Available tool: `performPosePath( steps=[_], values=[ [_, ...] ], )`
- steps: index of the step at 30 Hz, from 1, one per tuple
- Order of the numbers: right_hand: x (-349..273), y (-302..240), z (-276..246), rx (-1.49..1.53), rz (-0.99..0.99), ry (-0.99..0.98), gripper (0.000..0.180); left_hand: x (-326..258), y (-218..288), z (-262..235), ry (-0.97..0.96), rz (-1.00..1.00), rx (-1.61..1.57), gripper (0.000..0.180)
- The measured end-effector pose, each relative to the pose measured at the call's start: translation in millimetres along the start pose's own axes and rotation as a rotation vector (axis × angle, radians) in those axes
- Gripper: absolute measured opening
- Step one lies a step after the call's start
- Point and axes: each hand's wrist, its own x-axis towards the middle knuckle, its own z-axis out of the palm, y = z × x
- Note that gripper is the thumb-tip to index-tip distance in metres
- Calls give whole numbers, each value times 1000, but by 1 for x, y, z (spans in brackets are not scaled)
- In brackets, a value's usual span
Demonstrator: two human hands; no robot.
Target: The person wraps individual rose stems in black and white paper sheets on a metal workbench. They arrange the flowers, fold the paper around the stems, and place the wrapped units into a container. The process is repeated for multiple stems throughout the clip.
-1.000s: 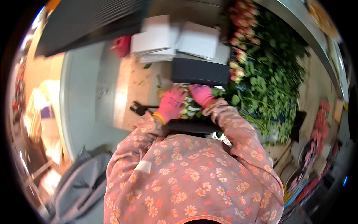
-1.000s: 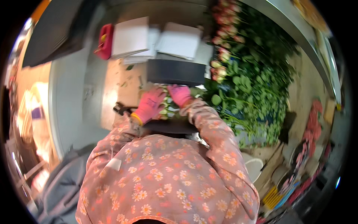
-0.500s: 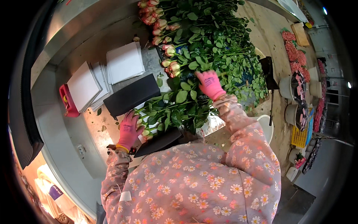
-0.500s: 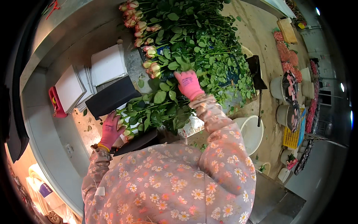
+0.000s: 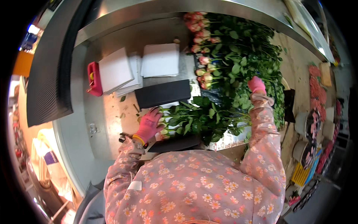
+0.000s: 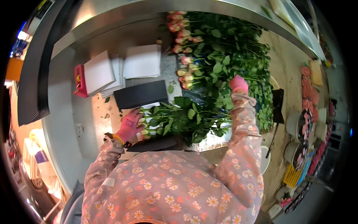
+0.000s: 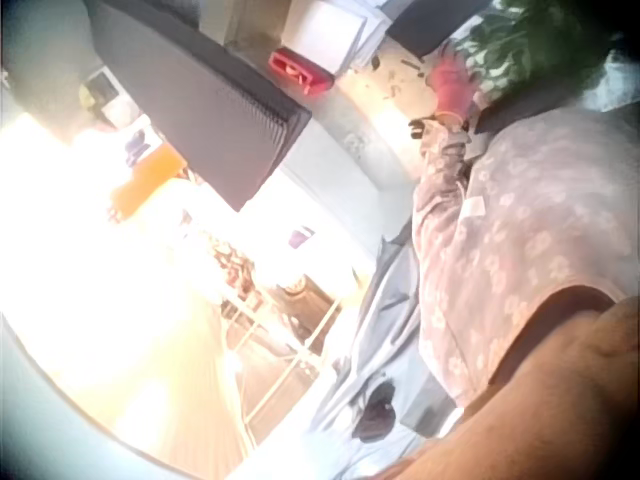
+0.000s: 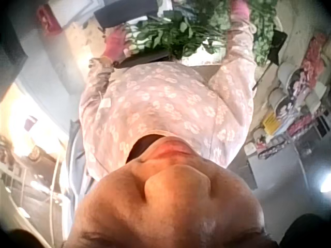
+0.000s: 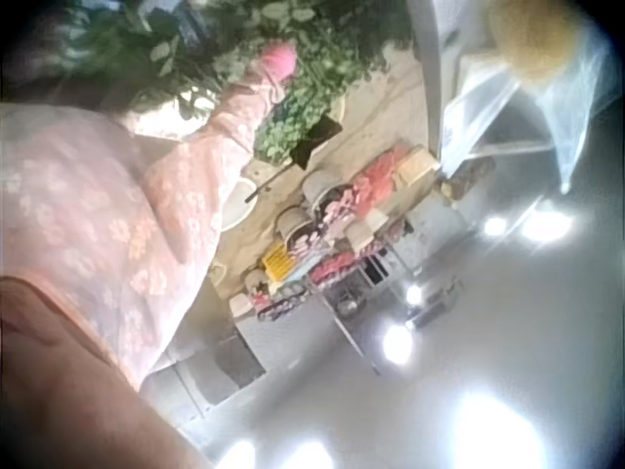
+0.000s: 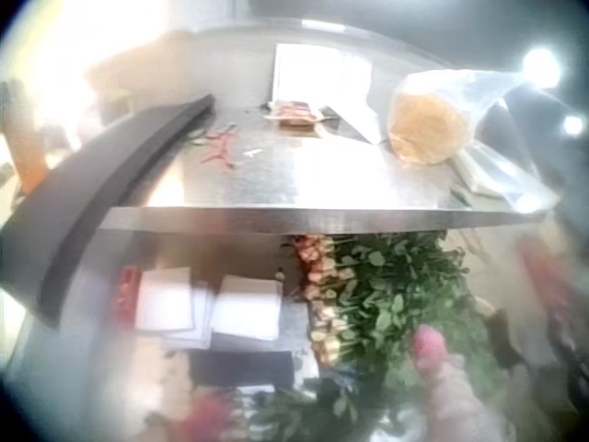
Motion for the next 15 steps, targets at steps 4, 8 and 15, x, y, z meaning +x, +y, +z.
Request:
performPosePath(
  steps=[4,8,15],
  values=[
    [10,-141,-5,148,-429,-24,33,-3,2,-4,0,-18,-20,52],
    [10,-276,45,363,-388,-107,76,-3,-3,0,-12,-10,-45,56],
    [52,-284,112,514,-520,-395,73,3,-2,-4,28,29,-74,55]
  ],
)
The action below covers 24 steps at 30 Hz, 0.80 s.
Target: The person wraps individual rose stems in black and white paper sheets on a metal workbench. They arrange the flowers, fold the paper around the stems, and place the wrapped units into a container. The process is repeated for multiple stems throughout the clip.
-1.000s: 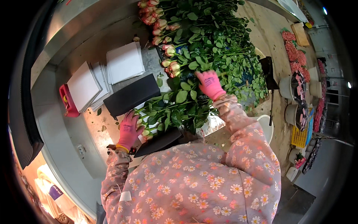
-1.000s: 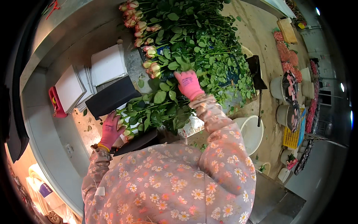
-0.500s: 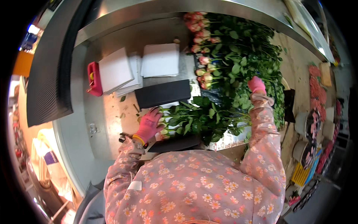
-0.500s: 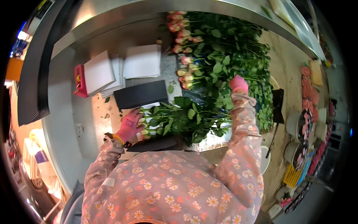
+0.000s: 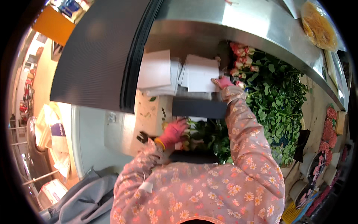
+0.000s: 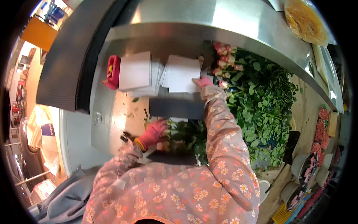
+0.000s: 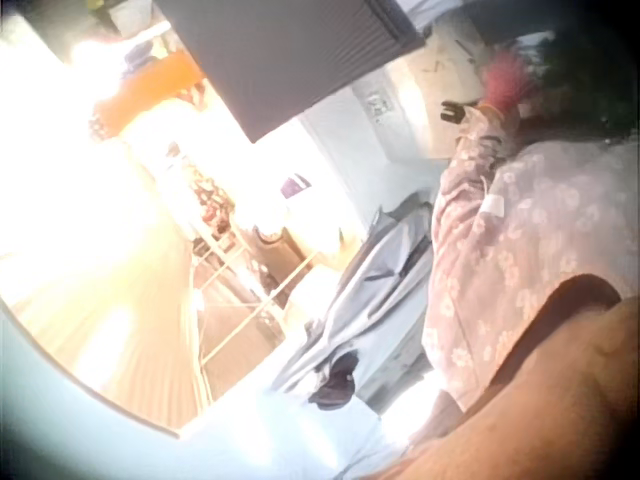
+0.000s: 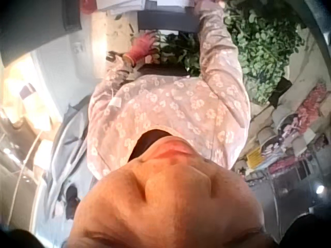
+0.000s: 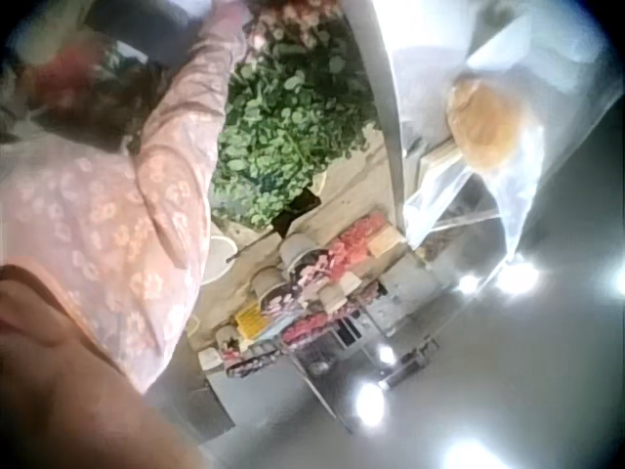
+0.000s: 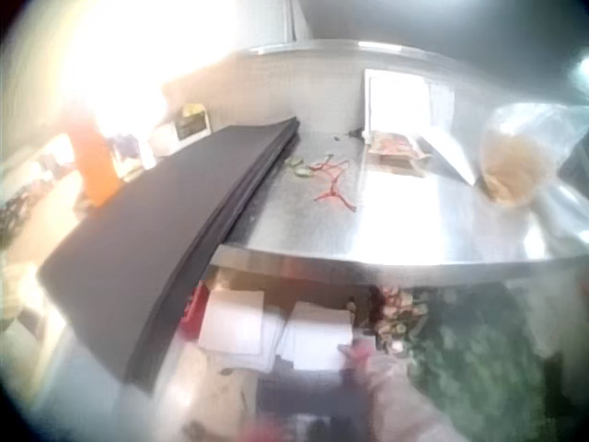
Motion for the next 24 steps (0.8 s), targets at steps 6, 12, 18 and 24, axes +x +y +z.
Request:
performPosePath(
  steps=[6,12,18,24],
  values=[
    [-149,-87,-86,172,-132,298,59,-16,-7,11,-8,-54,21,53],
    [-323,-75,-76,641,270,-297,61,-12,-26,25,90,49,-26,53],
    [-289,-15,27,550,319,-542,37,-27,-32,4,124,19,-46,54],
    [-278,-10,65,444,332,-410,31,-53,-35,11,323,-82,-68,41]
  ],
)
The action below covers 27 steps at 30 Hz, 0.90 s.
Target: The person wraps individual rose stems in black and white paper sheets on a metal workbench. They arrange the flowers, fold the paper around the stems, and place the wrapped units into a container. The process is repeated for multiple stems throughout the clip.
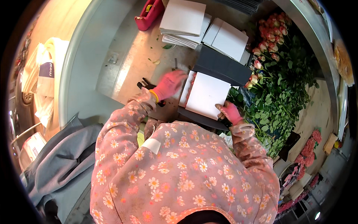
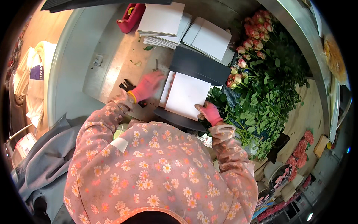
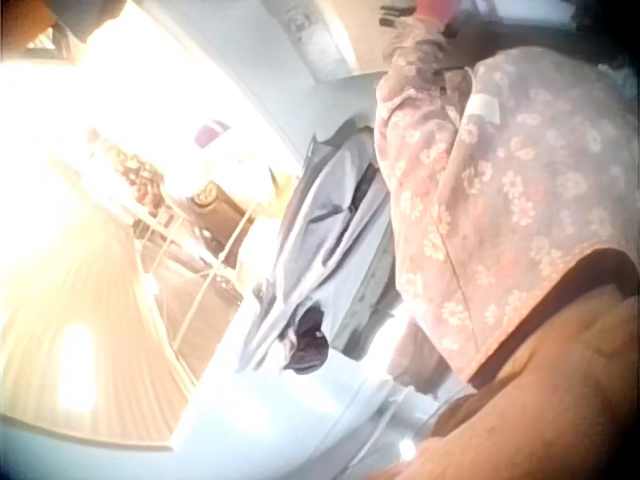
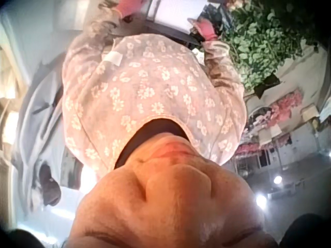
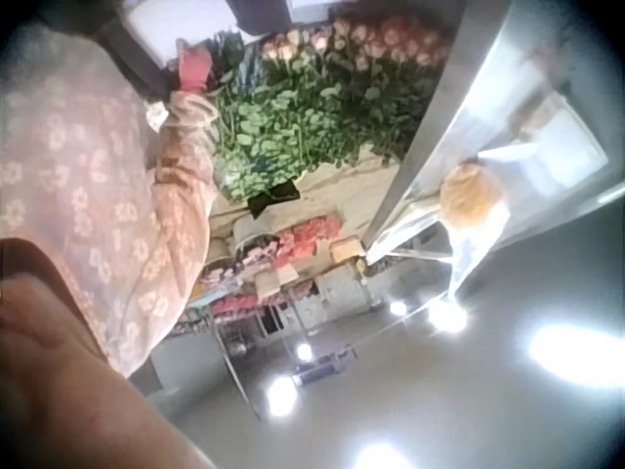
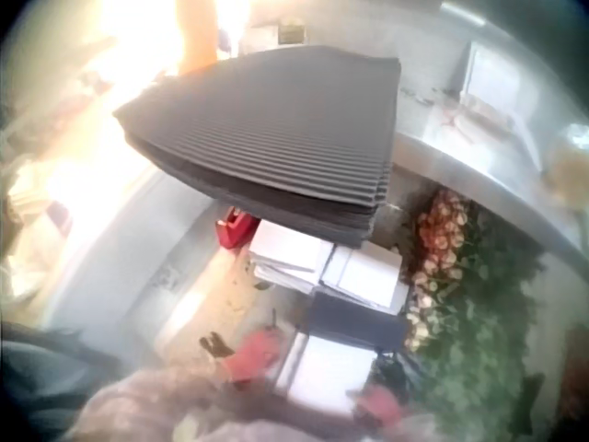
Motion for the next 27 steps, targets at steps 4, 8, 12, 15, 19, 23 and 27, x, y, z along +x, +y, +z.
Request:
performPosePath(
  steps=[4,8,12,15,19,23,27],
  values=[
    [-3,-6,3,-189,8,39,31,54,65,19,-110,227,60,35],
    [28,-12,-94,-680,-209,347,27,46,54,35,-82,234,148,35],
    [57,-23,-194,-1049,-450,1097,18,53,60,26,-143,231,121,36],
    [81,-44,-221,-1194,-413,946,21,57,66,21,-166,227,141,37],
    [96,-62,-237,-1246,-244,721,24,54,65,25,-157,235,163,37],
    [56,-71,-249,-1119,-429,805,30,42,56,32,-140,195,123,37],
    [78,-65,-266,-1193,-259,748,33,46,61,28,-141,215,164,37]
  ],
)
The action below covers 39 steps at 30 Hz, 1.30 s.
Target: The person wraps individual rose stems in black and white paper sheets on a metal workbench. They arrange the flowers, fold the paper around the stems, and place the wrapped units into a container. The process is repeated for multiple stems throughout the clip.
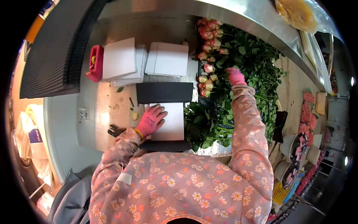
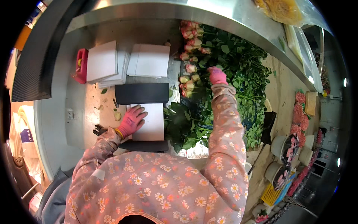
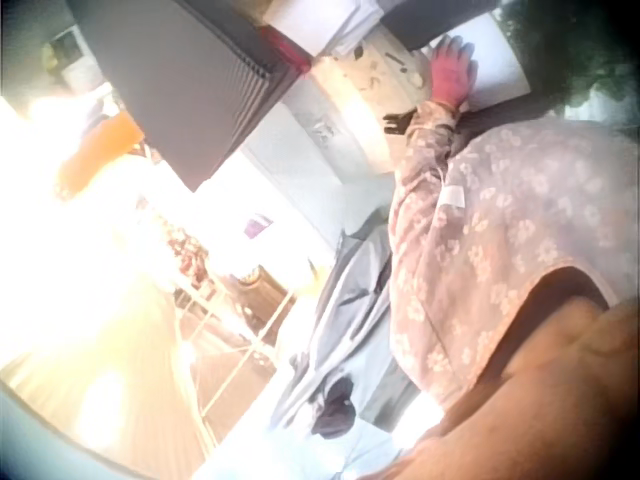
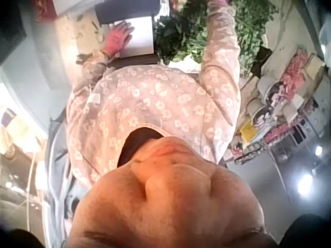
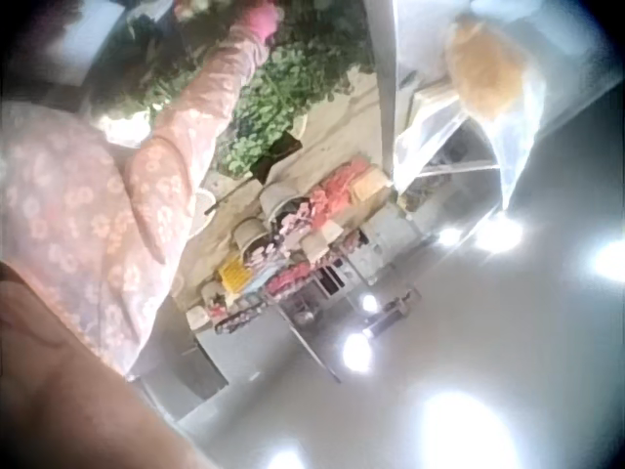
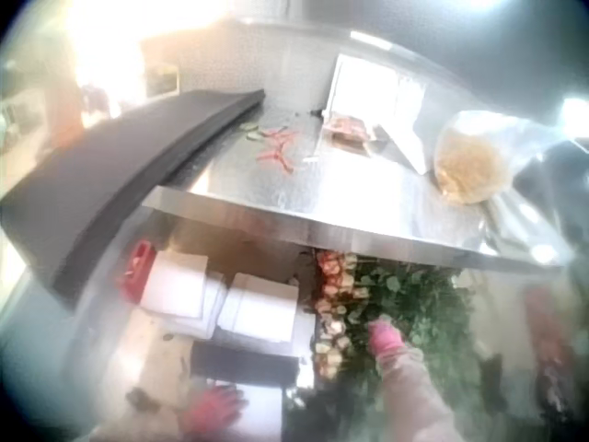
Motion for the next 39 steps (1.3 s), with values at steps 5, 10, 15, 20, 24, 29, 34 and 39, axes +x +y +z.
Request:
performPosePath(
  steps=[5,10,15,20,24,29,34,39],
  values=[
    [28,-25,47,-36,260,-190,25,3,-9,13,2,58,31,41],
    [-7,-37,-13,151,-7,276,28,8,1,3,-20,33,-16,40],
    [-144,-50,-147,757,-123,970,30,-1,-1,9,-33,-17,-18,38],
    [-235,-153,-176,-3,-309,491,12,-3,-7,16,30,16,19,37],
    [-215,-231,-56,335,-659,-258,20,4,-14,20,74,85,19,40],
    [-201,-256,61,483,-791,-387,34,18,-24,7,18,203,33,38],
    [-198,-257,51,483,-706,-675,29,7,-22,18,109,185,127,35],
    [-202,-262,49,438,-766,-591,27,4,-10,10,-115,-54,-30,37]
  ],
)
